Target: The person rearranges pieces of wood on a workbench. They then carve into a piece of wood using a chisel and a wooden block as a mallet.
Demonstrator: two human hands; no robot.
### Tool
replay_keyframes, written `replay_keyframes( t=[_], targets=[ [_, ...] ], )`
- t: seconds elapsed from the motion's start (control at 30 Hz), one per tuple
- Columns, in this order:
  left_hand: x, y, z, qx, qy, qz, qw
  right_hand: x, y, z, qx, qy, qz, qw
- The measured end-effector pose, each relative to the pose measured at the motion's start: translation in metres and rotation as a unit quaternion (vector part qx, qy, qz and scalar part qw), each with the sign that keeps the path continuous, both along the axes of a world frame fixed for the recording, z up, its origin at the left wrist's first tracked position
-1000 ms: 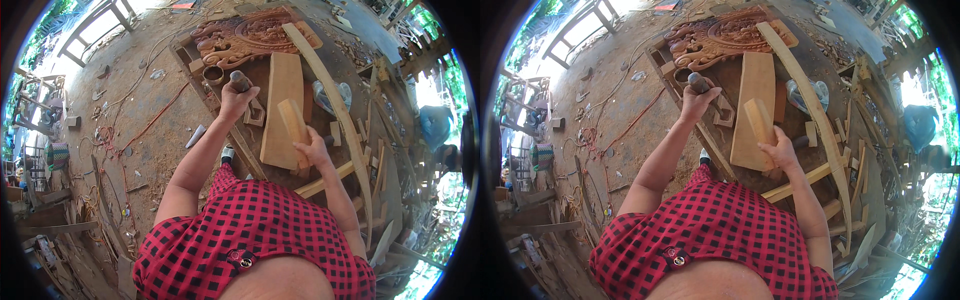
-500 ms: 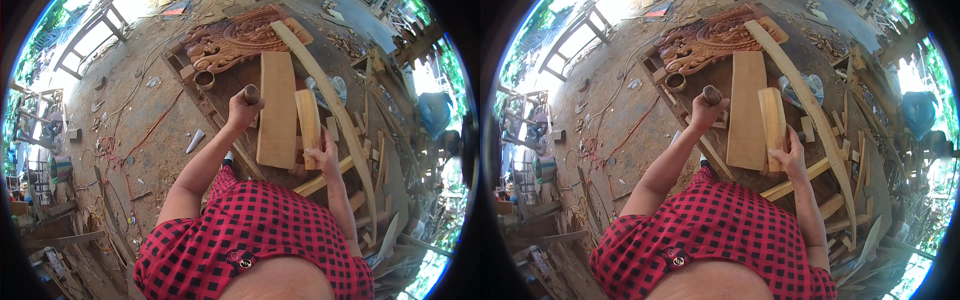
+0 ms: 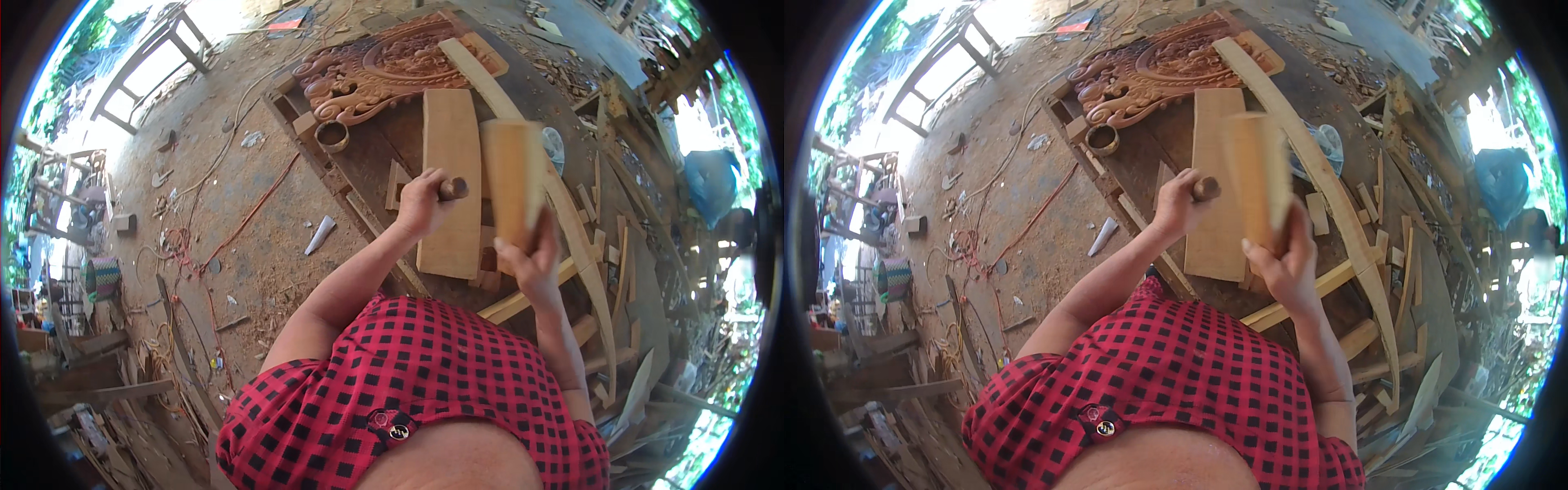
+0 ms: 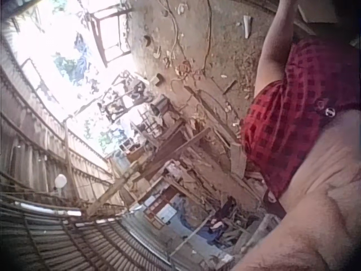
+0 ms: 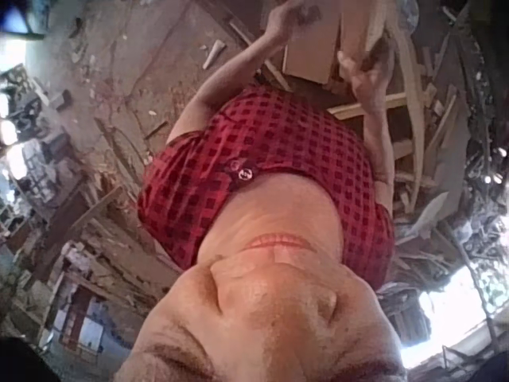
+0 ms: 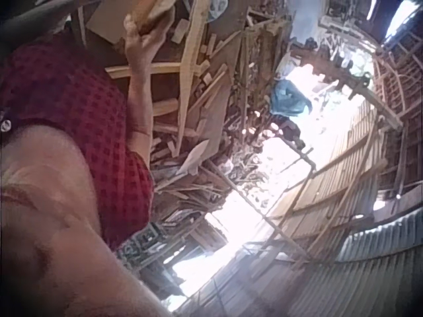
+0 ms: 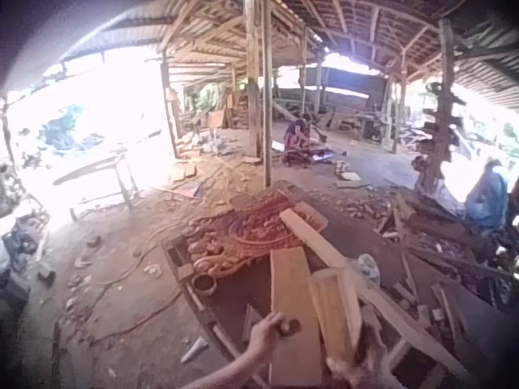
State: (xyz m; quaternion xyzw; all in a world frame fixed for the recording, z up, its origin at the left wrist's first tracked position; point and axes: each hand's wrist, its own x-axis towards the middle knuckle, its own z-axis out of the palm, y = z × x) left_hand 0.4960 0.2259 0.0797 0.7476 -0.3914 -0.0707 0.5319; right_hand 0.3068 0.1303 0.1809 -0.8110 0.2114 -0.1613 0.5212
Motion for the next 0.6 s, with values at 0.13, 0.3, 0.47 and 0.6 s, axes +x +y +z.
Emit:
replay_keyframes(
  t=[0.13,0.3,0.47,0.6],
  targets=[
    [-0.011,-0.001,0.000,0.037,-0.033,-0.006,0.999,-0.005,0.016,-0.007,0.047,-0.172,-0.105,0.978],
    [-0.016,0.002,-0.008,0.032,-0.031,0.002,0.999,-0.001,0.002,-0.010,-0.035,-0.018,-0.010,0.999],
    [-0.020,-0.003,-0.007,0.029,-0.046,-0.010,0.998,-0.014,0.013,-0.032,-0.009,-0.120,-0.123,0.985],
    [-0.026,-0.001,-0.012,0.029,-0.070,-0.008,0.997,-0.016,0.004,-0.025,-0.085,0.043,-0.014,0.995]
  ],
)
